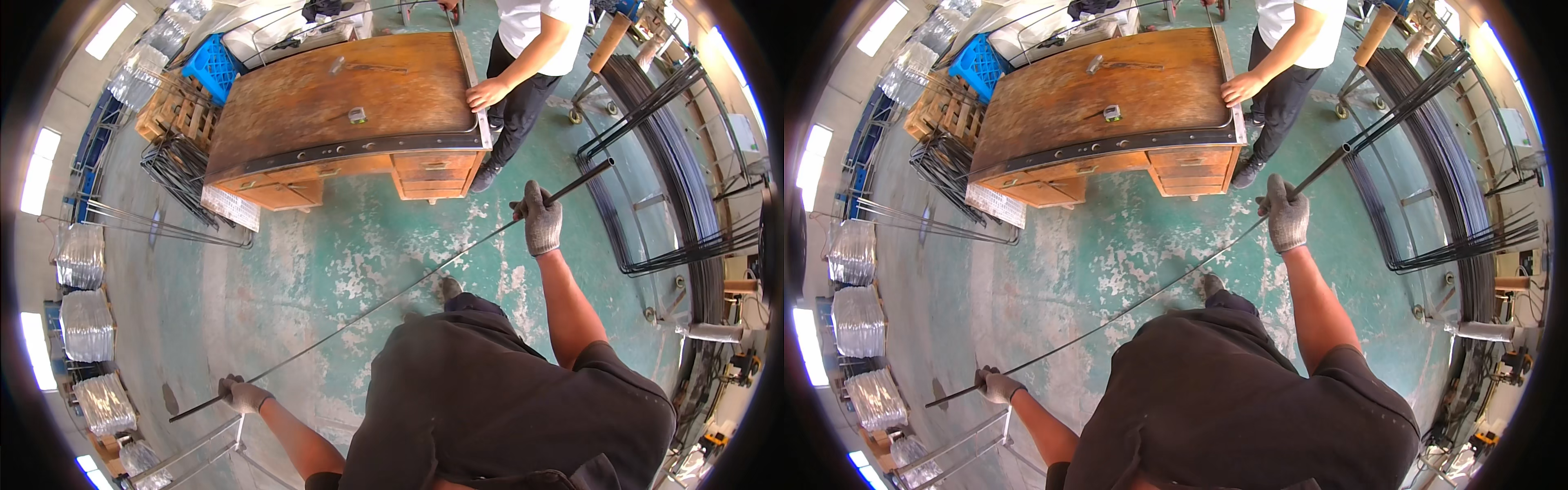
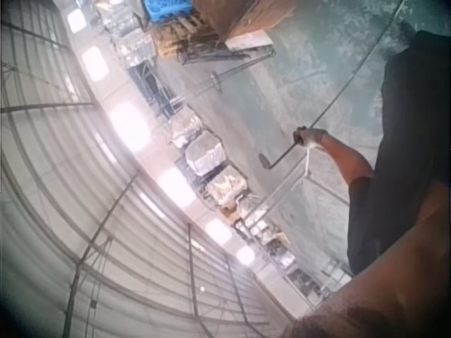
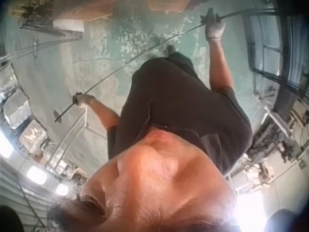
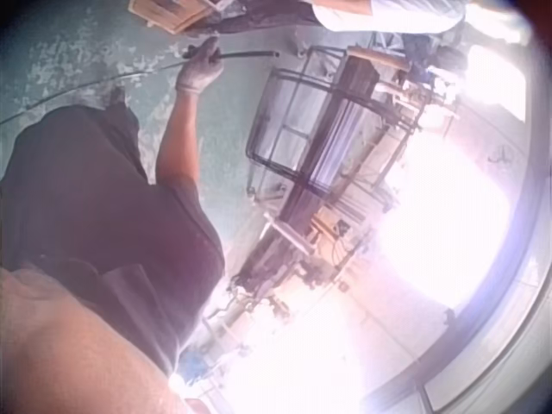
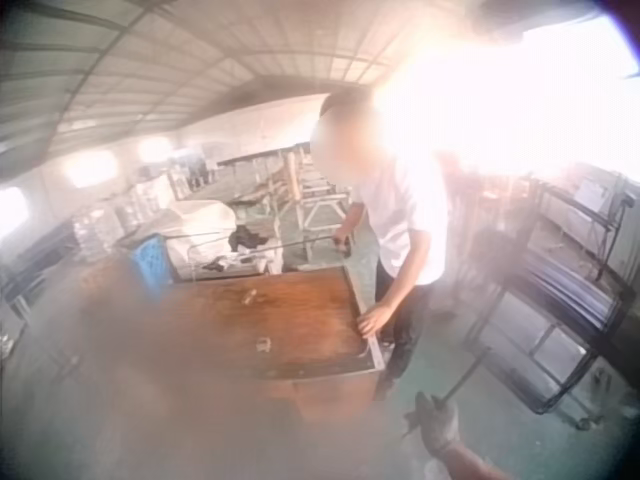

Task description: The person picks up and stacks long metal rods in a workshop, moving them between a wooden workbench and a rack. Another person is present and also handles rods nearby.

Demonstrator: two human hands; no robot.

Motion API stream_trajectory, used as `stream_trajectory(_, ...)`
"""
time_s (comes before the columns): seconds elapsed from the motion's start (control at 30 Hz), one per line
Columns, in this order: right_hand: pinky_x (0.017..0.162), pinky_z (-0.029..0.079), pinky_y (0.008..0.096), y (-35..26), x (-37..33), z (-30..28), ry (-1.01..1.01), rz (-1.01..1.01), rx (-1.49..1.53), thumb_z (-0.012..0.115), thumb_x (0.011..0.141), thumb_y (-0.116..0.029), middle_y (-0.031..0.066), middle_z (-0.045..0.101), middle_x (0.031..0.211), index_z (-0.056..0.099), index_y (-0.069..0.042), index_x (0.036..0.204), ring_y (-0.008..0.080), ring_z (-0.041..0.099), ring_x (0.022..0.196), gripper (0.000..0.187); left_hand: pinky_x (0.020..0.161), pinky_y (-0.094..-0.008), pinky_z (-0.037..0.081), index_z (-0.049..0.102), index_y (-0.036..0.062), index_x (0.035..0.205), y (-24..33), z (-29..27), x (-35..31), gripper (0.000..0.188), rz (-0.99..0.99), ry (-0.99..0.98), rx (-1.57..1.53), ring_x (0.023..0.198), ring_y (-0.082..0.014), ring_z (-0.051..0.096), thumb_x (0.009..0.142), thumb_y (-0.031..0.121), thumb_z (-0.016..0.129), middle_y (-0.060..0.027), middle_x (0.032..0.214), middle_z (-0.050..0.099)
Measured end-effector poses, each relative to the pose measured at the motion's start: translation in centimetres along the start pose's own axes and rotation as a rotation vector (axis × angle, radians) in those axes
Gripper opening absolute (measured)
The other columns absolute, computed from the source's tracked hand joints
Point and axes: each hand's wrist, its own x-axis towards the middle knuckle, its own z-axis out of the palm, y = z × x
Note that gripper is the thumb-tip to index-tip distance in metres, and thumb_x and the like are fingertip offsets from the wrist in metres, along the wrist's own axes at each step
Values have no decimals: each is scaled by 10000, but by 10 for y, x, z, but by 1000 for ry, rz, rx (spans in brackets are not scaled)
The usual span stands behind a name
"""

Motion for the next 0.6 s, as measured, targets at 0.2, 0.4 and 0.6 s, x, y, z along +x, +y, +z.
stream_trajectory(0.2, 792, 594, 391, -1, 0, 2, 7, -6, -6, 597, 1101, -395, 20, 503, 605, 578, -27, 744, 152, 565, 557, 513, 806, -377, 535, 685, 66, 1124, 1, 0, 0, 155, 2, -16, 19, 838, -205, 644, 1035, 170, 610, -66, 992, 731)
stream_trajectory(0.4, 793, 595, 391, 1, 0, 0, -3, -28, -4, 600, 1100, -398, 19, 512, 612, 582, -26, 747, 151, 561, 549, 513, 802, -375, 534, 688, 70, 1110, 3, 3, -3, 147, 0, -14, 10, 842, -204, 641, 1035, 171, 612, -60, 997, 727)
stream_trajectory(0.6, 773, 583, 377, -1, 1, -1, -12, -29, -22, 597, 1104, -393, 21, 526, 616, 595, -22, 760, 147, 577, 564, 506, 810, -366, 547, 688, 67, 1108, 13, 6, -13, 147, -11, -14, 23, 853, -206, 647, 1041, 167, 603, -64, 1010, 730)
